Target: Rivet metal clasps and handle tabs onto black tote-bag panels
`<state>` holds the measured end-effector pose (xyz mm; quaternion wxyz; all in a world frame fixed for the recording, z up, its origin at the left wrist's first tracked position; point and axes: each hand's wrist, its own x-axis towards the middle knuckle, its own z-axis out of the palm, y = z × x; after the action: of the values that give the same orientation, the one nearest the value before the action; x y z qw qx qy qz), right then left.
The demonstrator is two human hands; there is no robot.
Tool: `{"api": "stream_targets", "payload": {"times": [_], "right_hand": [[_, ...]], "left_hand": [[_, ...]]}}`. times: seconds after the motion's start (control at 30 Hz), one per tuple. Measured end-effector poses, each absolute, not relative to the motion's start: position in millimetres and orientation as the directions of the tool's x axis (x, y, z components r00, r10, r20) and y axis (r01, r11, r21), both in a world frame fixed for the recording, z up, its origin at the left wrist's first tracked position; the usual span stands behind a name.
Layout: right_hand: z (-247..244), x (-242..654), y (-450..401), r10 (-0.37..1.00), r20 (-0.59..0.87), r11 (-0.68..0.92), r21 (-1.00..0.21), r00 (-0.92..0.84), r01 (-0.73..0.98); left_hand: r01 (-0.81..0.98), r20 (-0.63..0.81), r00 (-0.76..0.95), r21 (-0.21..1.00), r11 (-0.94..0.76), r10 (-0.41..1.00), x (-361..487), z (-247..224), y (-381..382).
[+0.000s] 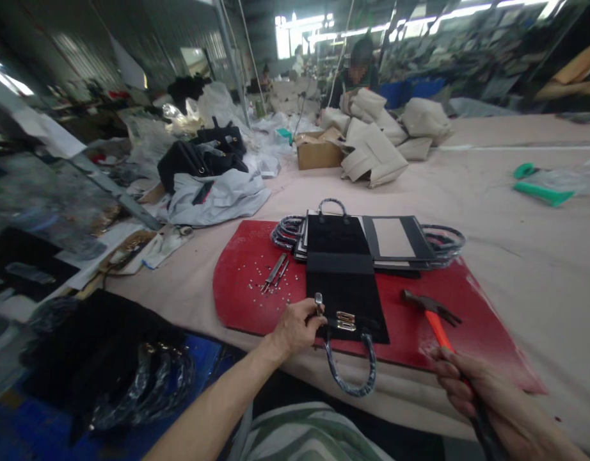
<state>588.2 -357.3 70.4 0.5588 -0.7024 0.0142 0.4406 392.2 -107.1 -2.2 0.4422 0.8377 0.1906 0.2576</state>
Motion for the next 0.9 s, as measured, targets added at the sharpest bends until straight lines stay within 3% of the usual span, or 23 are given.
{"api": "stream_targets", "payload": {"times": [0.07, 0.17, 0.2, 0.27, 0.33, 0.4, 0.43, 0.6, 0.7, 0.8, 0.9], "right_hand": [[98.3, 572.3, -343.2, 0.486, -0.552, -0.354, -0.833, 0.677, -0.425], [137.6, 552.6, -320.2, 0.629, -0.086, -0.347, -0.921, 0.773, 0.179], [146.5, 547.9, -313.7, 0.676, 0.11, -0.302, -0.861, 0.729, 0.409], [155.3, 541.7, -304.2, 0.755, 0.405, -0.19, -0.618, 0.516, 0.763], [155.6, 539.3, -299.9, 0.817, 0.506, -0.102, -0.343, 0.275, 0.934], [154.3, 539.0, -299.4, 0.859, 0.494, -0.056, -0.167, 0.133, 0.984], [154.6, 538.8, -299.7, 0.861, 0.495, -0.056, -0.134, 0.116, 0.989], [157.9, 533.4, -299.9, 0.782, 0.601, -0.085, -0.16, 0.165, 0.983], [153.9, 538.1, -302.6, 0.876, 0.464, -0.097, -0.091, 0.129, 0.991], [143.5, 558.3, -313.0, 0.888, 0.306, -0.264, -0.271, 0.343, 0.926], [118.1, 588.6, -332.4, 0.809, 0.065, -0.475, -0.513, 0.584, 0.715]], "left_hand": [[0.099, 0.251, 0.797, 0.842, -0.53, 0.549, 392.7, -1.0, -107.2], [0.104, 0.243, 0.8, 0.844, -0.526, 0.548, 392.7, 0.0, -107.6], [0.102, 0.242, 0.801, 0.847, -0.522, 0.548, 392.5, -0.2, -107.9], [0.1, 0.246, 0.798, 0.846, -0.524, 0.55, 392.1, -1.3, -108.4], [0.109, 0.253, 0.795, 0.834, -0.541, 0.551, 391.8, -3.1, -108.6], [0.109, 0.268, 0.793, 0.821, -0.56, 0.548, 391.5, -4.9, -108.4], [0.103, 0.276, 0.791, 0.82, -0.563, 0.546, 391.4, -5.6, -108.2], [0.079, 0.311, 0.785, 0.807, -0.585, 0.535, 391.0, -7.8, -107.5], [0.085, 0.326, 0.787, 0.784, -0.615, 0.524, 391.2, -9.2, -108.0], [0.059, 0.335, 0.793, 0.789, -0.612, 0.509, 390.8, -11.5, -107.8], [0.028, 0.359, 0.792, 0.788, -0.615, 0.494, 389.6, -14.7, -106.5]]}}
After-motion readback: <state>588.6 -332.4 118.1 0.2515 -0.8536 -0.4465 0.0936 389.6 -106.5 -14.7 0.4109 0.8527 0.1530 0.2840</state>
